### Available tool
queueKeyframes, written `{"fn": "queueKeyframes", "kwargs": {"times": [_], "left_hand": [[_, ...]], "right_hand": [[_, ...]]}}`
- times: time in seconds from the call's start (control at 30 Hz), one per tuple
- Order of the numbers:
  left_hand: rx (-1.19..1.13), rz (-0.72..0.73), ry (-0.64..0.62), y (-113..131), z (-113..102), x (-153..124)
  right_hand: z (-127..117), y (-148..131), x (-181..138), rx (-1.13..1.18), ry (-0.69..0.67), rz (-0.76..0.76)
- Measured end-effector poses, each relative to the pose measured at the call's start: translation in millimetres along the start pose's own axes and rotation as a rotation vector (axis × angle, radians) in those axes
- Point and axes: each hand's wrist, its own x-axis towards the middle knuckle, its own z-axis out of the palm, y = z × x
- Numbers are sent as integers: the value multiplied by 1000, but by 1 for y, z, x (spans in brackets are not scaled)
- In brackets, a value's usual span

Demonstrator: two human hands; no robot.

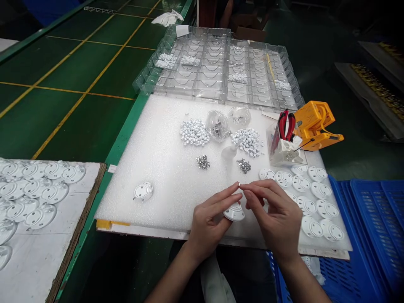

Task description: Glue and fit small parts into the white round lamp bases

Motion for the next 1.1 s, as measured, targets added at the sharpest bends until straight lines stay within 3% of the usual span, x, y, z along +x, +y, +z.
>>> {"fn": "queueKeyframes", "kwargs": {"times": [0.13,0.43,0.57,0.73,0.93,1.1], "left_hand": [[81,116,-42,-3,-1,-2],[236,359,-46,-14,2,-4],[247,294,21,-11,5,-3],[254,233,115,-5,8,-1],[203,220,207,-6,12,-1],[257,236,209,-6,12,0]], "right_hand": [[1,3,4,154,-16,119],[-1,8,10,257,-110,165],[-13,10,8,291,-144,189],[-28,8,-5,218,-310,167],[-25,4,-11,169,-392,137],[-23,3,-7,128,-420,99]]}}
